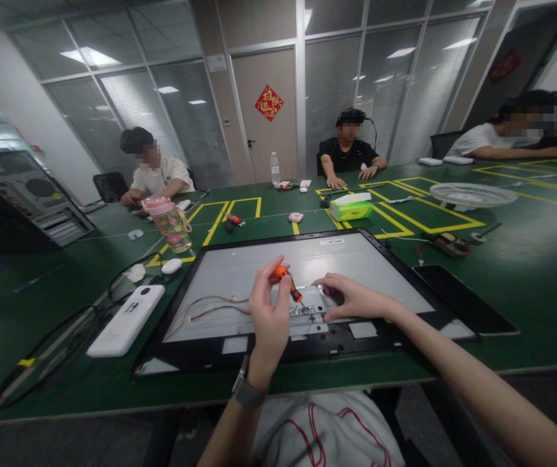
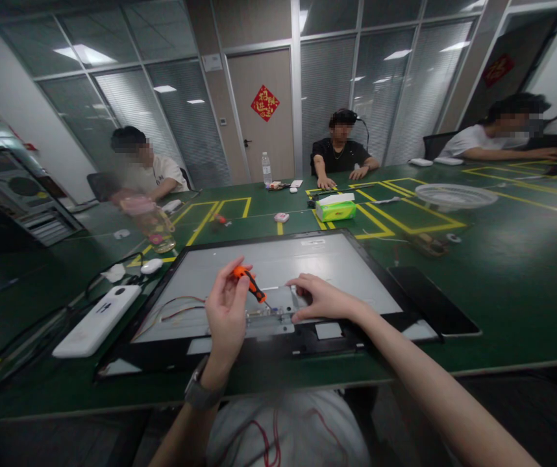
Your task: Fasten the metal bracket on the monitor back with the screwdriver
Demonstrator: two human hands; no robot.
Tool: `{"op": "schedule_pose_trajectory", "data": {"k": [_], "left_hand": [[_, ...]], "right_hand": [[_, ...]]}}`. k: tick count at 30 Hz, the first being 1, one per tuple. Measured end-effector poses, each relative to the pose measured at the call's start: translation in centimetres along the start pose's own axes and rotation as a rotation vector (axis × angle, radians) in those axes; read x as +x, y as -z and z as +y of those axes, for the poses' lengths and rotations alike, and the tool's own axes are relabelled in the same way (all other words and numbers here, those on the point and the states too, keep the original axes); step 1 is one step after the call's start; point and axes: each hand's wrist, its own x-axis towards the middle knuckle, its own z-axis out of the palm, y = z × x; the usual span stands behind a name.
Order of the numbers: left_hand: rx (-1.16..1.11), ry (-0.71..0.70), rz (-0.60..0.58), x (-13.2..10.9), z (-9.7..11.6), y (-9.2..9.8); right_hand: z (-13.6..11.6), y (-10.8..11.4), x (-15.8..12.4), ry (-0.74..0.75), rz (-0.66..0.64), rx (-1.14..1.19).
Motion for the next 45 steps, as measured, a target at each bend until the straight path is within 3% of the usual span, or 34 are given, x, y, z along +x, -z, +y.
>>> {"op": "schedule_pose_trajectory", "data": {"k": [6, 28, 35, 45], "left_hand": [[-0.007, -0.072, 0.031, 0.11, -0.14, -0.13], [0.01, -0.043, 0.028, 0.08, -0.01, -0.09], [0.055, -0.091, 0.081, 0.15, 0.13, 0.08], [0.007, -0.019, 0.015, -0.06, 0.26, 0.32]], "right_hand": [[-0.22, 0.09, 0.13, 0.007, -0.004, -0.004], [-0.07, -0.01, 0.03, 0.014, 0.002, -0.005], [-0.15, 0.02, 0.06, 0.005, 0.006, -0.003], [-0.11, 0.0, 0.01, 0.005, 0.011, -0.002]]}}
